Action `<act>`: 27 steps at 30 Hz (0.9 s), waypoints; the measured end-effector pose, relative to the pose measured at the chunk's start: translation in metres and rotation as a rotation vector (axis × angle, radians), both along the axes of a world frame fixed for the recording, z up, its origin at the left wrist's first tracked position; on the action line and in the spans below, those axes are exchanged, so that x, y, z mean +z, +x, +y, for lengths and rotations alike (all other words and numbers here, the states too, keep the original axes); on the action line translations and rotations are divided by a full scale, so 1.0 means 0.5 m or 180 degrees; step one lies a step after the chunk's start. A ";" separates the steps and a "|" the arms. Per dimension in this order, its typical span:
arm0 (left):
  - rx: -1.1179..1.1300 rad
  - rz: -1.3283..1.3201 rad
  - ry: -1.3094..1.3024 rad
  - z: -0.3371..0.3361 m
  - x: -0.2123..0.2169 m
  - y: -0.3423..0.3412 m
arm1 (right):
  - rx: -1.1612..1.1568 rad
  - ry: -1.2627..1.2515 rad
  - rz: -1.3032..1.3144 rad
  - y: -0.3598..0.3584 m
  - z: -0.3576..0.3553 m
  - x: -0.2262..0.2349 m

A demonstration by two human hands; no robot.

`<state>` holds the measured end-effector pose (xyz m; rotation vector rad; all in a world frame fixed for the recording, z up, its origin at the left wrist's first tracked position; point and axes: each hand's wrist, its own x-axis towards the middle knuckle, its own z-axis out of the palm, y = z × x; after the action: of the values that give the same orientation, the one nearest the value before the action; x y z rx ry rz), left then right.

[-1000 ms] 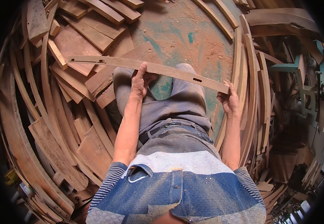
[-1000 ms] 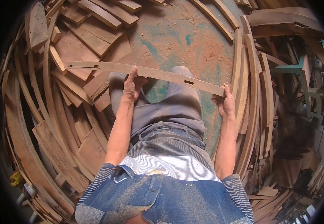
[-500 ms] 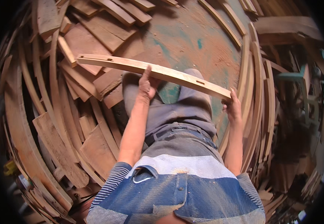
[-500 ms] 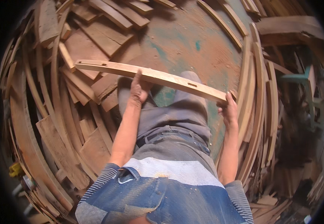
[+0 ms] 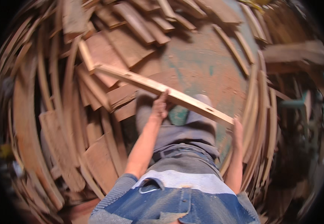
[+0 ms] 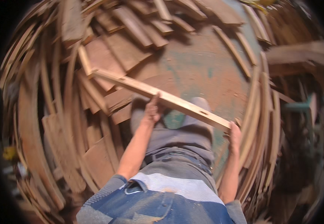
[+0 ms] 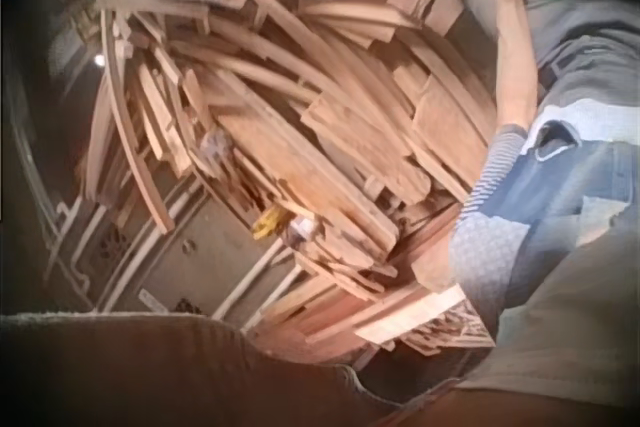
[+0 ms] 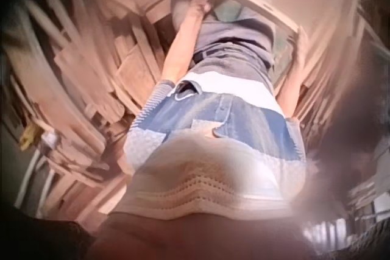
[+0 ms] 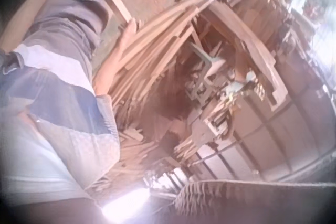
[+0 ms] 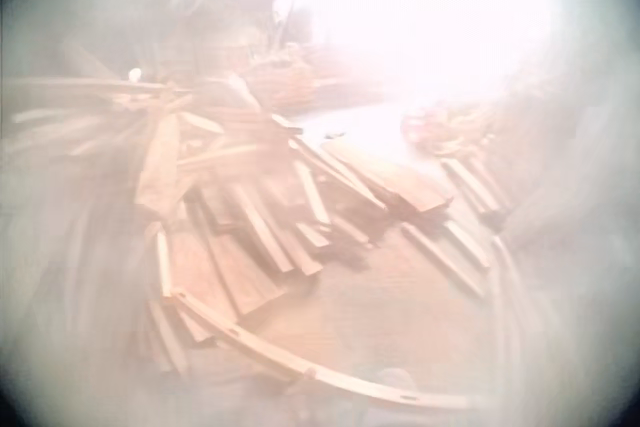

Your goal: The person sits on the floor among piles of wood and picks up various wooden pieces and scraps one by one, turning them over to check different sides before placing them back into the pile or onto a different section of the floor.

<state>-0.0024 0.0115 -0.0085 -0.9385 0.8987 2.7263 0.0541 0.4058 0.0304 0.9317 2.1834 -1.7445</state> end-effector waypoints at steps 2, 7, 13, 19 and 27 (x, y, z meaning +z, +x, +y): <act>0.0003 -0.0011 -0.0028 0.013 -0.008 -0.004 | 0.0388 0.1614 0.0661 0.007 0.051 -0.090; -0.0318 0.0284 -0.0264 -0.025 -0.030 -0.013 | 0.1516 0.2629 0.1304 -0.054 -0.053 0.017; -0.0649 0.0307 -0.0356 -0.006 -0.014 0.004 | 0.2298 0.1953 0.1561 -0.019 -0.151 0.072; -0.1223 0.0521 -0.0735 0.127 0.071 0.008 | 0.2440 0.2003 0.2109 -0.052 -0.236 0.129; -0.3598 0.1828 -0.2475 0.286 0.155 -0.001 | 0.1348 0.2452 0.1750 0.001 -0.079 0.110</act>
<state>-0.0028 0.1546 0.0690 0.3641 1.8732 1.5972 0.0545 0.3663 0.0854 0.0174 3.1933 -1.0229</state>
